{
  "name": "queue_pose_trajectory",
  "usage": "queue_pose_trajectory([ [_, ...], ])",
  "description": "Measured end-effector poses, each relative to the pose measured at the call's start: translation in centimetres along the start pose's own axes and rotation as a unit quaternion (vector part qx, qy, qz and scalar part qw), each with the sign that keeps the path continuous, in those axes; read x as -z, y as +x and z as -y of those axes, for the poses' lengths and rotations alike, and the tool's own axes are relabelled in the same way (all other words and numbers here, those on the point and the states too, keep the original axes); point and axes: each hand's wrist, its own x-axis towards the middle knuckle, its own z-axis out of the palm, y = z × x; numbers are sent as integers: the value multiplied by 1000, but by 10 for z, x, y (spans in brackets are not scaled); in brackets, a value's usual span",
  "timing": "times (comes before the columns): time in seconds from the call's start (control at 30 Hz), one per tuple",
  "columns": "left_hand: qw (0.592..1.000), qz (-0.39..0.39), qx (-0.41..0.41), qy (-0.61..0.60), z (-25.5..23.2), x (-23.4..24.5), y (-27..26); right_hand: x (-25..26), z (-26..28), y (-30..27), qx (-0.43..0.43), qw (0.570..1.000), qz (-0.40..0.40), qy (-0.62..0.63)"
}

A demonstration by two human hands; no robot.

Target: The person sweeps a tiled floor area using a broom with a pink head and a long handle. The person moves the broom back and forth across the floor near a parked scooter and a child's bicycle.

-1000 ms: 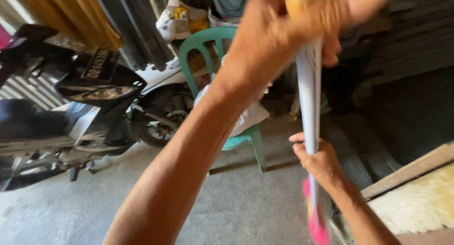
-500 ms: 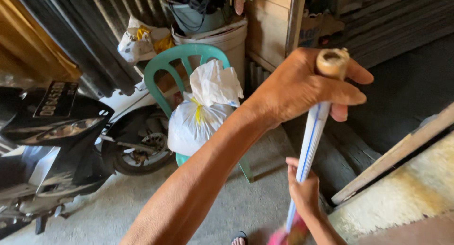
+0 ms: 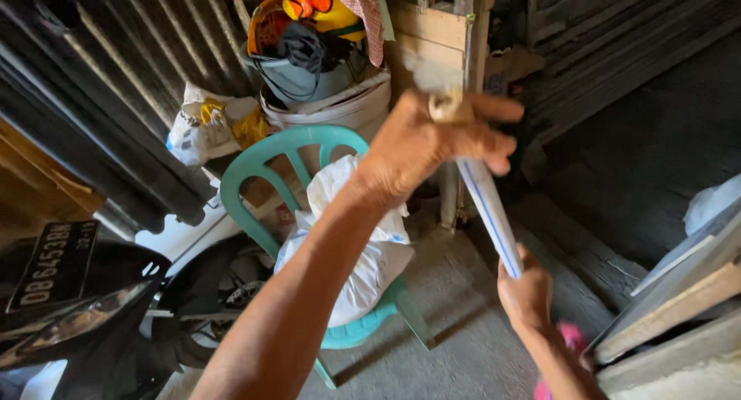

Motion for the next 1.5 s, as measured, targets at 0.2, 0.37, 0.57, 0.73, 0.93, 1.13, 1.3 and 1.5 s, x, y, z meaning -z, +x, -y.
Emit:
queue_pose_trajectory([
  [0.2, 991, 116, -58, -35, 42, -20, 14, -57, -28, -7, 64, 984, -55, 155],
  [0.37, 983, 182, -24, 13, 25, -25, 23, -83, -16, 52, 14, 979, -46, 198],
  [0.57, 983, 119, -97, 100, -15, 43, 73, -75, 42, 83, 119, 968, -57, 215],
  [0.73, 976, 208, -51, 40, 24, 18, 139, -99, 22, 80, -4, 961, 26, 274],
  [0.93, 953, 289, -2, 87, 90, -53, 207, -132, -33, 137, -59, 963, -6, 262],
  [1.13, 941, 312, -133, 27, 125, -87, 225, -124, -53, 221, -47, 964, -13, 262],
  [1.3, 976, 180, -113, -45, 81, -3, 260, -87, -29, 223, -12, 967, -34, 253],
  [1.5, 987, 149, -42, 32, 82, 11, 269, -73, -34, 165, -18, 973, -2, 230],
])
